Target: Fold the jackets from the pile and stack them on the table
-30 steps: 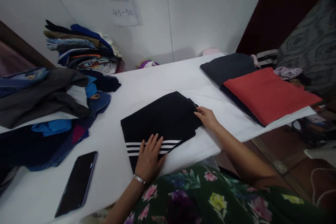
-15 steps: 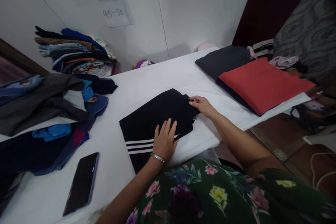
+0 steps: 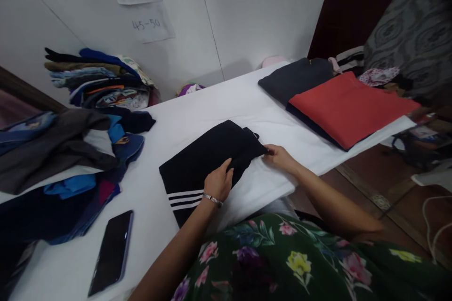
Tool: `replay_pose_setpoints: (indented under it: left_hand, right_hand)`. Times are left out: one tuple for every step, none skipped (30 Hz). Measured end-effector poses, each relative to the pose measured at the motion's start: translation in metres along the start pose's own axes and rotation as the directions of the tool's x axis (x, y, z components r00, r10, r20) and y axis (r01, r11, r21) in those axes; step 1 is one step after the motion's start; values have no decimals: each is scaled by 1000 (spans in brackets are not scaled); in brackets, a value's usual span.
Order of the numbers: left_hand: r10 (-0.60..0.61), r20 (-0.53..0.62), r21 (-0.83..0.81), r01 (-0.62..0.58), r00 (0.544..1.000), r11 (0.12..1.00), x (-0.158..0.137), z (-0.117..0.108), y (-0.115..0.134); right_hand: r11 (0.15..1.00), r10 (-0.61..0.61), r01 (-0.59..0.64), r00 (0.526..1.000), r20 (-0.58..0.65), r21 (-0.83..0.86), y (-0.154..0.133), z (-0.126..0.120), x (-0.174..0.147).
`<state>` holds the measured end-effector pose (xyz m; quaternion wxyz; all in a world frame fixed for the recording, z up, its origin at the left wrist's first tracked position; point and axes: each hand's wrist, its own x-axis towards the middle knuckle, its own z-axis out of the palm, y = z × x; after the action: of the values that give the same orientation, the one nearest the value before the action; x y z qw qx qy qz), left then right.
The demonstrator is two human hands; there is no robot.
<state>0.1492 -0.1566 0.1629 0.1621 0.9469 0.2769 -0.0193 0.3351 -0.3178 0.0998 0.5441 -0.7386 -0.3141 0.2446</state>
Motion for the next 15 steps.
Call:
replay_pose_setpoints:
  left_hand:
    - [-9,1,0,9,1000,1000,0,-1,1]
    - [-14,0,3,14,1000,1000,0,-1,1]
    - [-15,-2,8,15,1000,1000,0,-1,2]
    - [-13,-6,16,13,1000,1000,0,0,2]
    - [-7,-9,26,7,1000,1000,0,1,3]
    - [8,-11,38,-7,1000,999,-1,3,3]
    - [34,-15,51,-33,999,998,-3,6,3]
    - [73,-20,71,-71,997,995,-5,9,3]
    - [118,-23,97,-116,993,989,-7,12,4]
    - [163,-24,130,-159,986,979,-9,15,4]
    - [201,-24,166,-195,979,967,-11,18,5]
    - [228,-25,198,-218,973,955,-12,20,6]
    - [239,-26,225,-228,971,947,-13,22,6]
    - [240,-30,240,-226,970,944,-14,24,6]
    - [236,-37,246,-220,971,944,-13,25,7]
  right_hand:
    - [999,-36,36,999,24,-25,0,3,-1]
    - [998,-60,61,998,32,-34,-1,7,0]
    - [997,-75,76,997,31,-32,-4,9,0]
    - [996,-85,86,996,25,-26,-6,11,1]
    - [996,-89,89,996,22,-18,-9,11,3]
    - [996,-85,85,996,20,-15,-12,9,4]
    - [997,-75,75,997,13,-26,-15,7,5]
    - [996,-67,67,998,2,-54,-16,4,6]
    - [993,-70,69,998,-9,-97,-18,0,7]
    - [985,-82,78,996,-20,-151,-18,-4,7]
    - [974,-100,92,995,-24,-208,-18,-7,6]
    - [960,-117,107,993,-20,-260,-17,-9,5]
    - [948,-126,117,992,-13,-296,-16,-11,4]
    - [943,-126,118,992,-5,-312,-14,-12,2]
    - [944,-117,110,993,-3,-310,-13,-12,0]
